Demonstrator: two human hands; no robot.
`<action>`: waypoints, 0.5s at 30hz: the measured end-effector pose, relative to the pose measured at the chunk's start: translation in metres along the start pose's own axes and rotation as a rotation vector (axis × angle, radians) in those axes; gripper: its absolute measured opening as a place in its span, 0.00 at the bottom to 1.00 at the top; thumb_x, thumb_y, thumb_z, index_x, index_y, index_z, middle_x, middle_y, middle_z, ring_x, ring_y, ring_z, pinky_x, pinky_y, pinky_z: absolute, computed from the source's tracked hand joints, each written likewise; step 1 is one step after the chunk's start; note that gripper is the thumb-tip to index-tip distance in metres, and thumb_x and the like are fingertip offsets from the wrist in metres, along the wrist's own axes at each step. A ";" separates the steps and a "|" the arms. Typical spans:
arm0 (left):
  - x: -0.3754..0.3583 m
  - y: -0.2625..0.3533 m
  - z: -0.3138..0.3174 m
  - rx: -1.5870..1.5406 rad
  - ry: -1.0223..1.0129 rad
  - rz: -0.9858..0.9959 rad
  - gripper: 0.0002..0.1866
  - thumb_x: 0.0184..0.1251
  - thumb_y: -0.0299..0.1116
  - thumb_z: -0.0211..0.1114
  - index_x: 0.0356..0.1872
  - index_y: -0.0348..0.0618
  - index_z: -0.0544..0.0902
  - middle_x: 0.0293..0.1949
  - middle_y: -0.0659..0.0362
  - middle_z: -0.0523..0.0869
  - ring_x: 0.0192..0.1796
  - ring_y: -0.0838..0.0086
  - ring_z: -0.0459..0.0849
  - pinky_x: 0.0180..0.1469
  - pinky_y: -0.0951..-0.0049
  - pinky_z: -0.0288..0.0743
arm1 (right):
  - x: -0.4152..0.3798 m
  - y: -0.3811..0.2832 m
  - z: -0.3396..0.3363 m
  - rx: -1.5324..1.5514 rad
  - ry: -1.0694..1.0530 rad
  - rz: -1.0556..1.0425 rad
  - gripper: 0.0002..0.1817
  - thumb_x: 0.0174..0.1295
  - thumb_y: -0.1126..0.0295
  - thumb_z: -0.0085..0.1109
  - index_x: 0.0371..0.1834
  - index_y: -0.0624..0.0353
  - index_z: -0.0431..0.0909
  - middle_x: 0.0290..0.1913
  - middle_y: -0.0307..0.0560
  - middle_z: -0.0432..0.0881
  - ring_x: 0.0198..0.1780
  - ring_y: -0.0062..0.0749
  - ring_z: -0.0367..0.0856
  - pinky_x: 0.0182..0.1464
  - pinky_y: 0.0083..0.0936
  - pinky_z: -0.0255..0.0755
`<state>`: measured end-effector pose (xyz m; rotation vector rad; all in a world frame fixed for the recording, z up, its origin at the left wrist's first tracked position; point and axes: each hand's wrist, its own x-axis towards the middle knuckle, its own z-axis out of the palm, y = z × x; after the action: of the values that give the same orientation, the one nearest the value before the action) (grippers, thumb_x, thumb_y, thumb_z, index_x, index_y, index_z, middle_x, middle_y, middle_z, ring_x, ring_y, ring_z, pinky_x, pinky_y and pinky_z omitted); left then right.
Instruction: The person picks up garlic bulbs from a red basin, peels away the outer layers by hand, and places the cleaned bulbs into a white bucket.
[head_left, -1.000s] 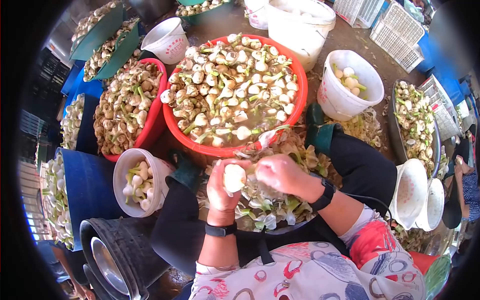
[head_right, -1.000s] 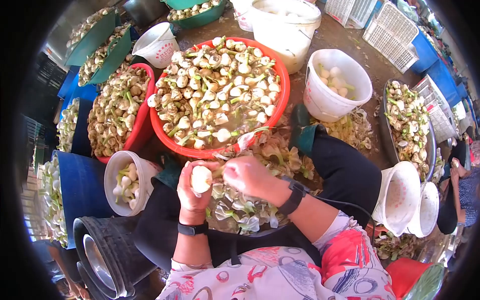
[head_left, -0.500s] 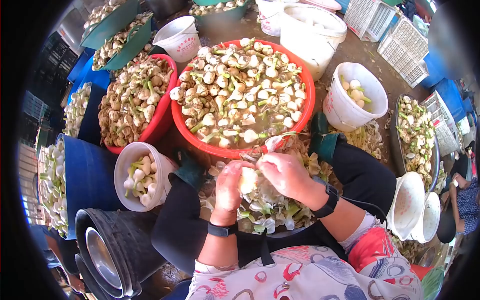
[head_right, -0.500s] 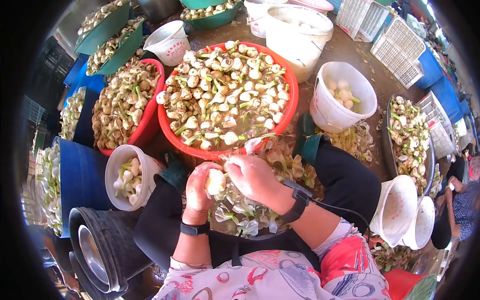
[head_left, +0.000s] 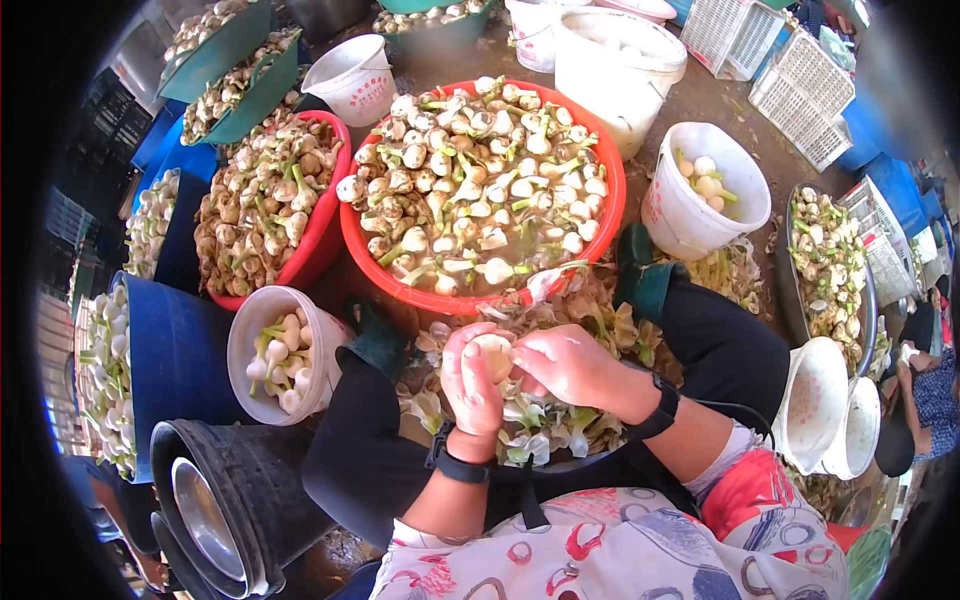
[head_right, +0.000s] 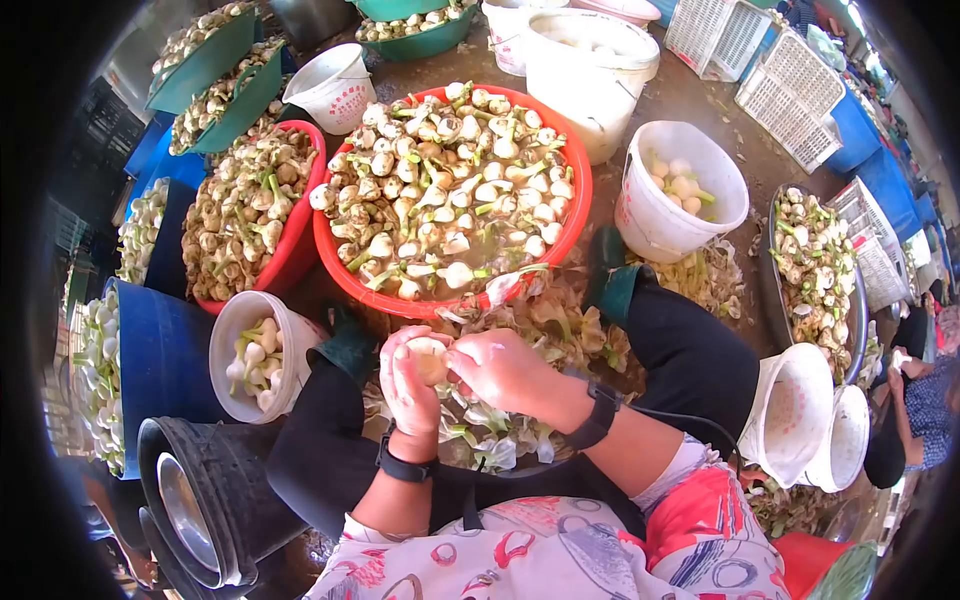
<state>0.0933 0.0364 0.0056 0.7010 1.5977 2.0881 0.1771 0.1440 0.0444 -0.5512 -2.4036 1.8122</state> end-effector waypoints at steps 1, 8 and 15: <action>0.002 0.001 0.001 -0.013 -0.002 0.015 0.16 0.65 0.39 0.44 0.39 0.36 0.72 0.31 0.53 0.80 0.33 0.72 0.78 0.39 0.75 0.72 | -0.001 -0.005 -0.004 -0.112 -0.018 -0.083 0.12 0.56 0.68 0.48 0.19 0.63 0.74 0.15 0.51 0.74 0.20 0.43 0.75 0.25 0.34 0.68; 0.006 0.005 -0.002 -0.035 -0.140 -0.169 0.16 0.63 0.39 0.45 0.35 0.35 0.74 0.33 0.51 0.80 0.35 0.69 0.79 0.43 0.71 0.72 | 0.000 0.008 -0.006 -0.338 -0.009 -0.062 0.12 0.51 0.66 0.49 0.16 0.62 0.72 0.17 0.56 0.72 0.22 0.51 0.73 0.26 0.37 0.67; 0.023 -0.006 -0.018 -0.709 0.172 -0.364 0.19 0.62 0.41 0.43 0.30 0.35 0.75 0.27 0.53 0.79 0.31 0.66 0.77 0.38 0.70 0.70 | 0.009 0.031 0.010 -0.057 0.051 -0.006 0.12 0.54 0.63 0.50 0.21 0.61 0.74 0.20 0.53 0.74 0.25 0.47 0.74 0.27 0.35 0.67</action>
<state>0.0639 0.0378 -0.0004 -0.0126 0.8509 2.2418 0.1730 0.1457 0.0111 -0.5868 -2.4272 1.7109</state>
